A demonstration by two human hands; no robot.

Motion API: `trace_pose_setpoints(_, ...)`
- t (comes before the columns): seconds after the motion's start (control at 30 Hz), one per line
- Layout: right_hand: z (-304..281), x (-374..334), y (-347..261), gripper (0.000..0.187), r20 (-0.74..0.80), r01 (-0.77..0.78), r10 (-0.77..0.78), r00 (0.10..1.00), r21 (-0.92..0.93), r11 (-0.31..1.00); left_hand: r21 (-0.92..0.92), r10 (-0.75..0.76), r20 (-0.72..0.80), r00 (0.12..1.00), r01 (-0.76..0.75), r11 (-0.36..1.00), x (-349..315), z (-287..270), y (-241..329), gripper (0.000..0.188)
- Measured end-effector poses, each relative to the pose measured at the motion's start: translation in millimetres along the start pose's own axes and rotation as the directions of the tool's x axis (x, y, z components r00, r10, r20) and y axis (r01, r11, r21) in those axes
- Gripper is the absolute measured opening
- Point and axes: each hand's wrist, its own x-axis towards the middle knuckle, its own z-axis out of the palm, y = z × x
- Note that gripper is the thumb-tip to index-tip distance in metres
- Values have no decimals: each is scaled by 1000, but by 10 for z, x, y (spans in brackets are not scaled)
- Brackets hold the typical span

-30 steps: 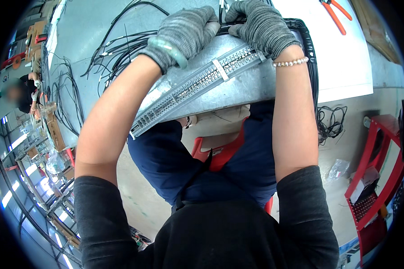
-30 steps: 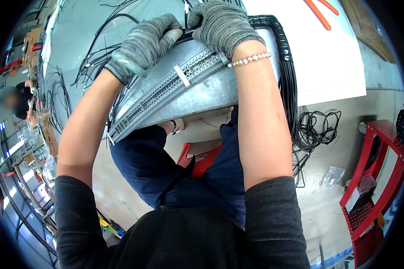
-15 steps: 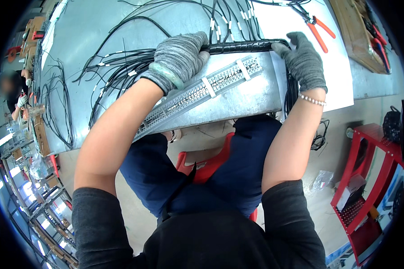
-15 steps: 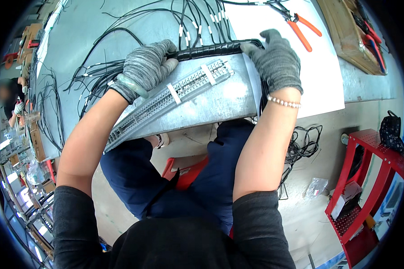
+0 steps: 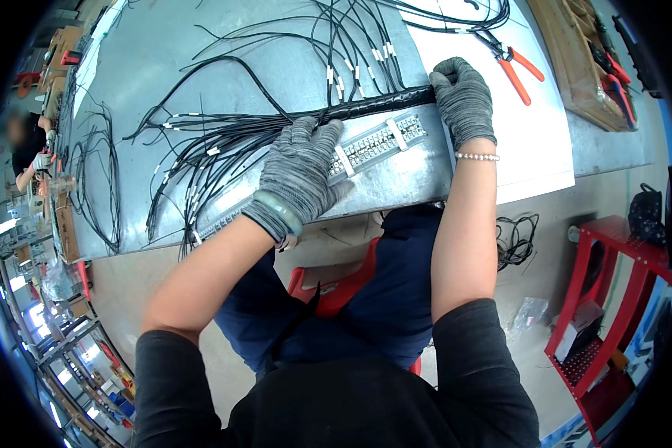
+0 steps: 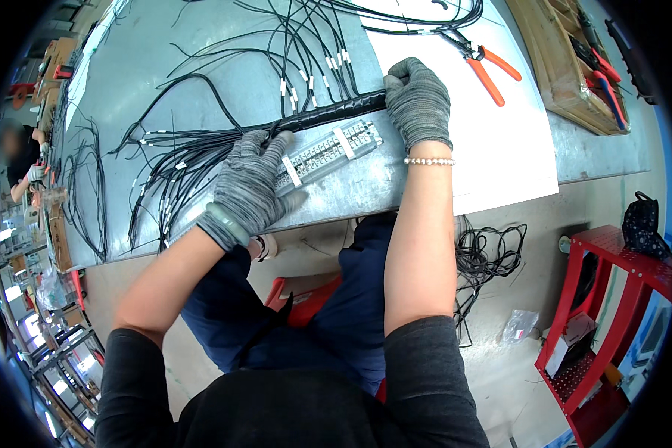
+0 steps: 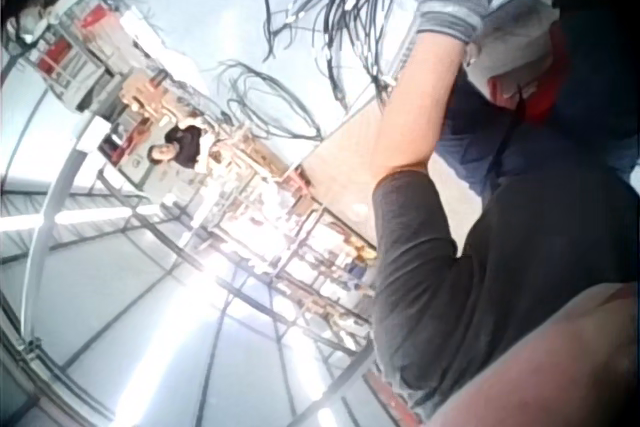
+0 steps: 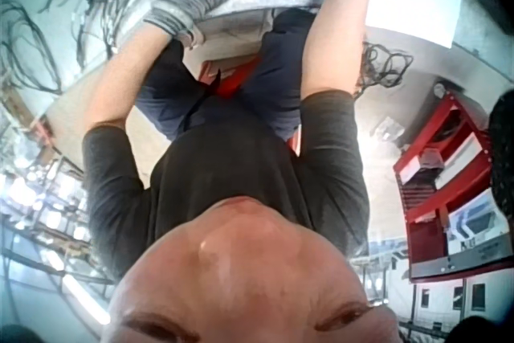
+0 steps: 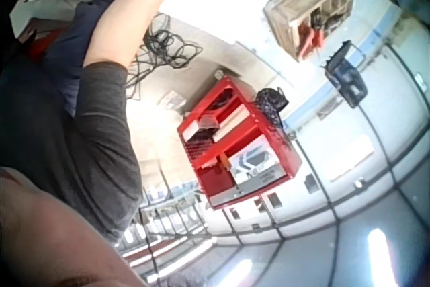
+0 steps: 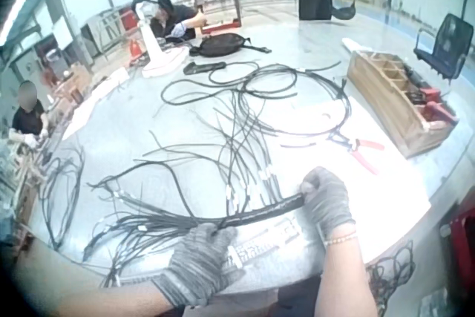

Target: The person gathers and arranges black cables on a metal workbench, aligning them in rows and securing them with white zip ties. The person repeatedly picks up bundles, straightens them, and fastens them to the bench surface.

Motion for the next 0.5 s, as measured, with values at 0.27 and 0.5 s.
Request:
trace_pose_setpoints(0.27, 87, -44, 9, 13, -12, -53, 55, 998, 143, 988, 2, 131, 133, 982, -133, 991, 294, -97, -356, 69)
trace_pose_setpoints(0.5, 124, -36, -60, 13, -26, -76, 82, 996, 168, 983, -37, 128, 44, 991, -126, 991, 432, -79, -276, 69)
